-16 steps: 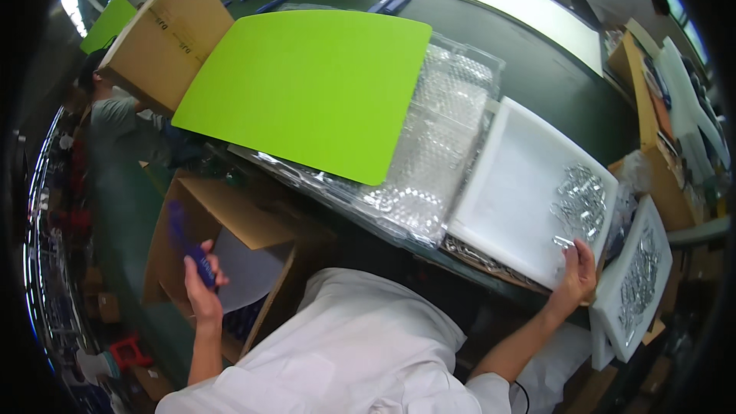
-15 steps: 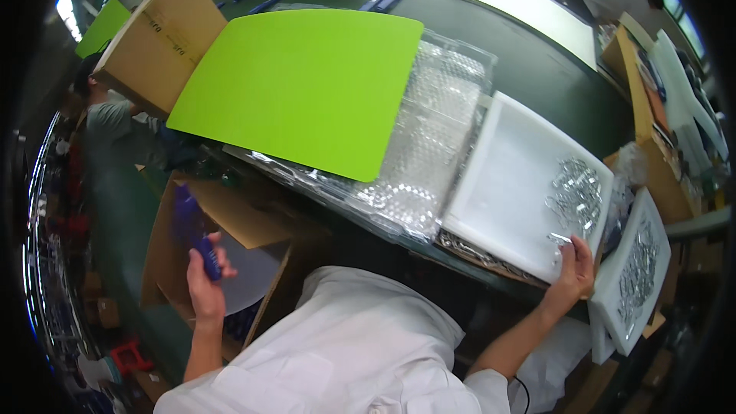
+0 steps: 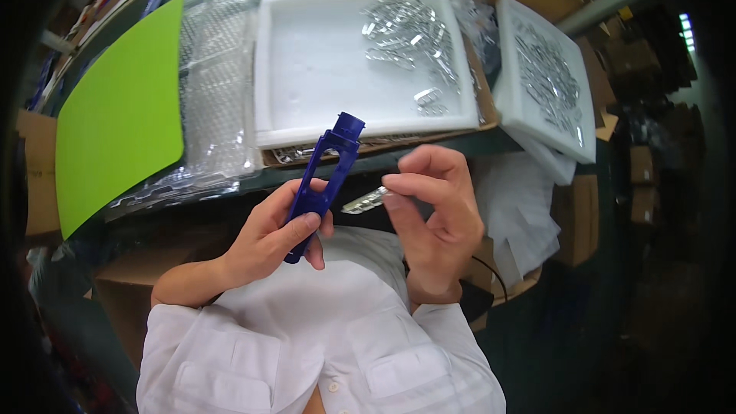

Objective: The person repeatedly picks up a purple stapler and a metal staple from a tray, inserts the staple into the stapler, and places the assembled unit into a cardboard box. The process is repeated continuously throughout the clip.

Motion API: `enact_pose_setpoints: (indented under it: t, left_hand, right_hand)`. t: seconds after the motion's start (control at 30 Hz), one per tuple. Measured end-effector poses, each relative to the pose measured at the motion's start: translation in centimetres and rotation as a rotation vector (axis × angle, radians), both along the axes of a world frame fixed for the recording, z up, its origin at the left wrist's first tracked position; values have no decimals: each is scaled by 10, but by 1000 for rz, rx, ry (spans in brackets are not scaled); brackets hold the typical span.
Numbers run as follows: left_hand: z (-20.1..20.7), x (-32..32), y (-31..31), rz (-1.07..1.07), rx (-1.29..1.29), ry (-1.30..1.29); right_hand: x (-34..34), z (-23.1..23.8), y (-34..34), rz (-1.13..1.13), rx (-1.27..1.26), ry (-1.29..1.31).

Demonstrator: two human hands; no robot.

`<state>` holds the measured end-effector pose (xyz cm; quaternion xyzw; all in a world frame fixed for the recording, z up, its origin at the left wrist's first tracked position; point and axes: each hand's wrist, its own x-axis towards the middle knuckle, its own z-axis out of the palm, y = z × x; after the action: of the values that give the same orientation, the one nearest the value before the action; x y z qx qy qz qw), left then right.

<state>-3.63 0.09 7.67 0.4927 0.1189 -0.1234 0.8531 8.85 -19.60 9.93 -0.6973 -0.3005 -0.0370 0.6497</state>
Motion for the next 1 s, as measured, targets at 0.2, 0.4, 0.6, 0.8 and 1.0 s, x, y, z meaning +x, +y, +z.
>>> enact_pose_setpoints:
  t: [0.2, 0.4, 0.6, 0.8, 1.0]
  left_hand:
    - [-12, 0, -14, -52, 66, -39]
    - [-19, 3, -12, -79, 143, -44]
    - [-31, 2, -12, -5, 67, -62]
    - [-41, 9, -9, 22, 203, -133]
    - [-49, 13, -9, 125, 350, -275]
  right_hand:
    - [0, 9, 7, 4, -374, -209]
    - [5, 5, 23, 19, -463, -317]
    - [9, -4, 32, 71, -559, -357]
    - [4, -16, 36, -3, -520, -314]
    - [3, -29, 38, -20, -404, 133]
